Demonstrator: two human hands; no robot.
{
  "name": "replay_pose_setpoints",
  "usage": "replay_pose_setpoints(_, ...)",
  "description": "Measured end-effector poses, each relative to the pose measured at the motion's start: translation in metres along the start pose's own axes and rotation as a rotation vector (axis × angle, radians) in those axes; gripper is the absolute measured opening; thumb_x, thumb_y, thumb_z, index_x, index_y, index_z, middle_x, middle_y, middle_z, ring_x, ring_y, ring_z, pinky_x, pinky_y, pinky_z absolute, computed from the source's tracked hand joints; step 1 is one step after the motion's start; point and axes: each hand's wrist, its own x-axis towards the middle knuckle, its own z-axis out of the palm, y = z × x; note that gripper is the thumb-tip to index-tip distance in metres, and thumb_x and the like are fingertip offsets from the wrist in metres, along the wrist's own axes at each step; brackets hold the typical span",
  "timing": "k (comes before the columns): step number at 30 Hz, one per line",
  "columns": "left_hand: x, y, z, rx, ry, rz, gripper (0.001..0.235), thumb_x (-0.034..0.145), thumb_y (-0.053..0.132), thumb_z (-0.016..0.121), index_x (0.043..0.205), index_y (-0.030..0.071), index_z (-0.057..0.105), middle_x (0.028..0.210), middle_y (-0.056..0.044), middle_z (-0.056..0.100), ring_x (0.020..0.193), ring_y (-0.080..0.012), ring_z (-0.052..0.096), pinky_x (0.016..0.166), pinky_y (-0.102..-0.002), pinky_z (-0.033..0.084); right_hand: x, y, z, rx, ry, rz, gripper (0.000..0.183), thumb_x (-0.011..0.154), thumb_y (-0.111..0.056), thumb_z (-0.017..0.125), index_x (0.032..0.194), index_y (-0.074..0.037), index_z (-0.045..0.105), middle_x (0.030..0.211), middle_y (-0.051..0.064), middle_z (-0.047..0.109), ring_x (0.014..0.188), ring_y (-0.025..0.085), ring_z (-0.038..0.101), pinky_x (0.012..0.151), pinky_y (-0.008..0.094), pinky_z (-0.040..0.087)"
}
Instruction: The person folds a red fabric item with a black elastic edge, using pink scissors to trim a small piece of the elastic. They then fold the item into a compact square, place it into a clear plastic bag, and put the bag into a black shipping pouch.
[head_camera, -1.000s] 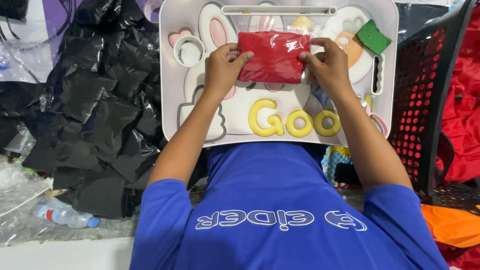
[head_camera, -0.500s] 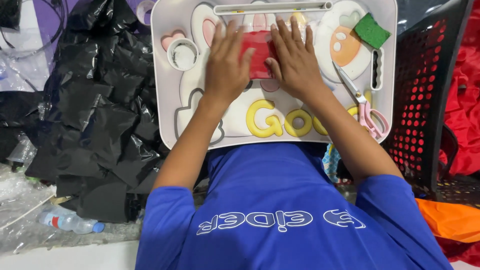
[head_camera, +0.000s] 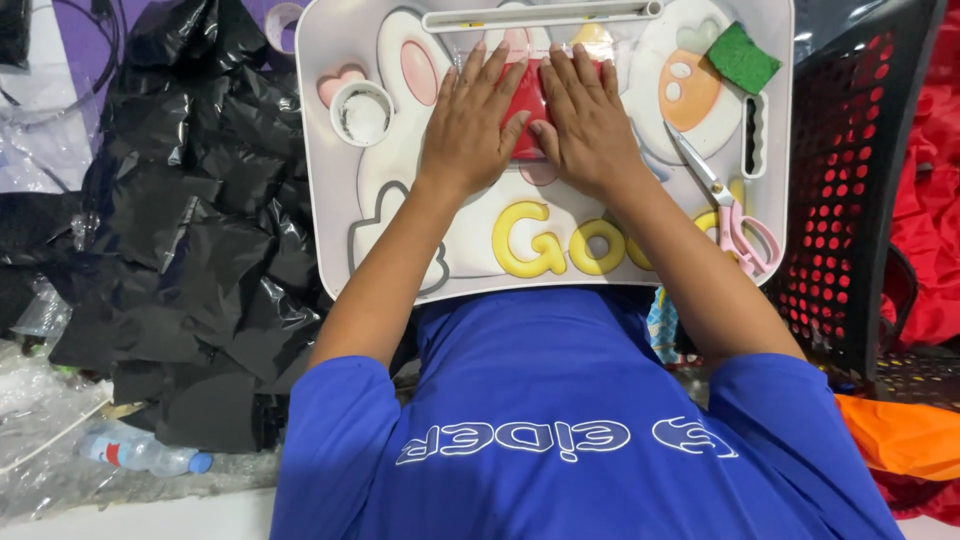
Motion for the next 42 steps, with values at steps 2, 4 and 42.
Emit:
replay_pose_setpoints(2, 0.000, 0.000, -0.001, 0.006, -0.001, -0.002, 0.058, 0.108, 0.038, 0.054, 0.160, 0.017, 0.040, 0.168, -0.004, 0.027, 0.155, -0.0262, 0.021, 0.126, -0.050, 0.023, 0.001, 0.000, 0.002, 0.001, 0.004, -0.003, 0.063, 0.109, -0.033, 0.054, 0.154, 0.010, 0.045, 0.162, 0.028, 0.039, 0.152, 0.042, 0.026, 0.122, 0.056, 0.017)
replay_pose_setpoints(4, 0.001, 0.001, -0.001, 0.006, -0.016, -0.004, 0.058, 0.108, 0.039, 0.051, 0.159, 0.015, 0.041, 0.167, -0.004, 0.028, 0.154, -0.0260, 0.020, 0.126, -0.050, 0.022, 0.000, 0.000, 0.002, 0.002, -0.007, 0.008, 0.062, 0.108, -0.032, 0.053, 0.154, 0.009, 0.044, 0.161, 0.027, 0.039, 0.152, 0.043, 0.027, 0.122, 0.057, 0.018)
replay_pose_setpoints(42, -0.003, 0.003, -0.004, -0.125, -0.009, -0.011, 0.054, 0.100, 0.034, 0.055, 0.146, 0.005, 0.054, 0.167, -0.012, 0.028, 0.156, -0.0310, 0.022, 0.123, -0.058, 0.018, 0.012, 0.074, -0.026, 0.313, -0.018, 0.263, 0.068, 0.100, -0.025, 0.061, 0.160, -0.019, 0.030, 0.165, 0.026, 0.032, 0.107, 0.030, 0.033, 0.089, 0.056, 0.020)
